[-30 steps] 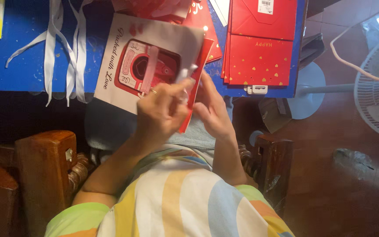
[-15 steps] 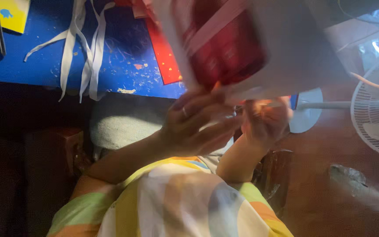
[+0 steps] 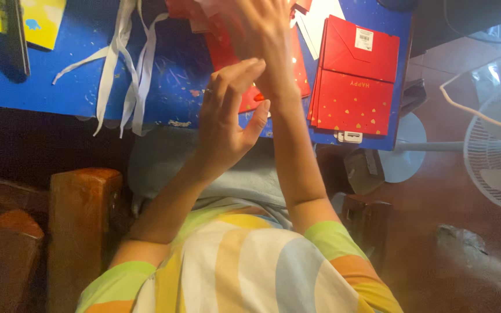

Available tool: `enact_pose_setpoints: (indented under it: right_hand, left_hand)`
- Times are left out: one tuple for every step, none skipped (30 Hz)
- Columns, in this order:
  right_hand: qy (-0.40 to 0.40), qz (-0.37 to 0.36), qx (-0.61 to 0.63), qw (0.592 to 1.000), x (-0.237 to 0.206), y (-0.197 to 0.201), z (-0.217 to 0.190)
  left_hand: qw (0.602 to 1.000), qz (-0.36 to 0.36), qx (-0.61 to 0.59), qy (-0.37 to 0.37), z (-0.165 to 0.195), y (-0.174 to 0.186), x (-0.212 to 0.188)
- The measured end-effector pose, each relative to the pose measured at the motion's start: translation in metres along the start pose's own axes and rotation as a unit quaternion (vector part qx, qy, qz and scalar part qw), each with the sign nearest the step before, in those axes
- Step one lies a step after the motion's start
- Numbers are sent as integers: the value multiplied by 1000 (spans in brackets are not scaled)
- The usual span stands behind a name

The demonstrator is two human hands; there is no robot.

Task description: The person assembles red Valentine's Day gift boxes by threading white ribbons through the handle slots and tying them. They handle multiple boxes one at a time, folding flaps and securing ribbons to complete each box.

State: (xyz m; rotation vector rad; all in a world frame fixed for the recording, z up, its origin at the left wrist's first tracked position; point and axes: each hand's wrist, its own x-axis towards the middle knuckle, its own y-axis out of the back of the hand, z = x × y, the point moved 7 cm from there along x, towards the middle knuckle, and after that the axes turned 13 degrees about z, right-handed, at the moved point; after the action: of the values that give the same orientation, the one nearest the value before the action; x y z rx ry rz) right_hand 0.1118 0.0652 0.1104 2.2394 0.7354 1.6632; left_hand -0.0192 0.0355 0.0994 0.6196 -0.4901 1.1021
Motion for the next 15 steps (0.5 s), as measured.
enact_pose_setpoints:
  right_hand:
    - [1,-4,-3,1000,-4,-1,-4]
    - [0,-9,-5,1000,-12,-1,-7]
    - [-5,-16,-9,1000,-19,0,-9]
    - [-7,-20,0,1000,-24,2,-11]
    - [-5,-20,8,1000,-28,4,-12]
    - [-1,-17,15,1000,-30,7,-10]
    - [-20,-38,18,999,-36,9,-7]
    - [-38,-61,22,997,-46,12,-6]
    - [-58,-86,27,994,-56,15,-4]
    - [-63,-92,13,994,-64,20,-2]
    - [-67,-97,1,993,-73,25,1]
    - [-71,-102,-13,992,-82,27,4]
    - [-87,-101,-16,991,-91,31,6]
    - [-105,-99,-22,989,-101,36,9]
    - [-123,-97,-29,987,-111,43,11]
  left_hand:
    - [1000,0,10,-8,-2,1,0]
    - [1000,-1,20,-12,-3,3,0]
    - [1000,-4,21,-5,-5,4,-2]
    - [1000,-9,21,2,-8,4,-2]
    - [1000,-12,20,6,-10,3,-2]
    - [1000,-10,17,1,-10,3,-2]
    - [1000,-8,14,-4,-10,2,-2]
    - [1000,-5,11,-7,-10,1,-3]
    - [1000,-14,11,0,-12,-1,-4]
    - [1000,-25,12,8,-15,-3,-5]
    - [999,-35,13,16,-18,-6,-6]
    - [999,-45,14,27,-22,-9,-8]
    - [998,-56,13,38,-25,-14,-10]
    - [996,-69,9,48,-27,-19,-13]
    - [996,-75,8,45,-27,-23,-17]
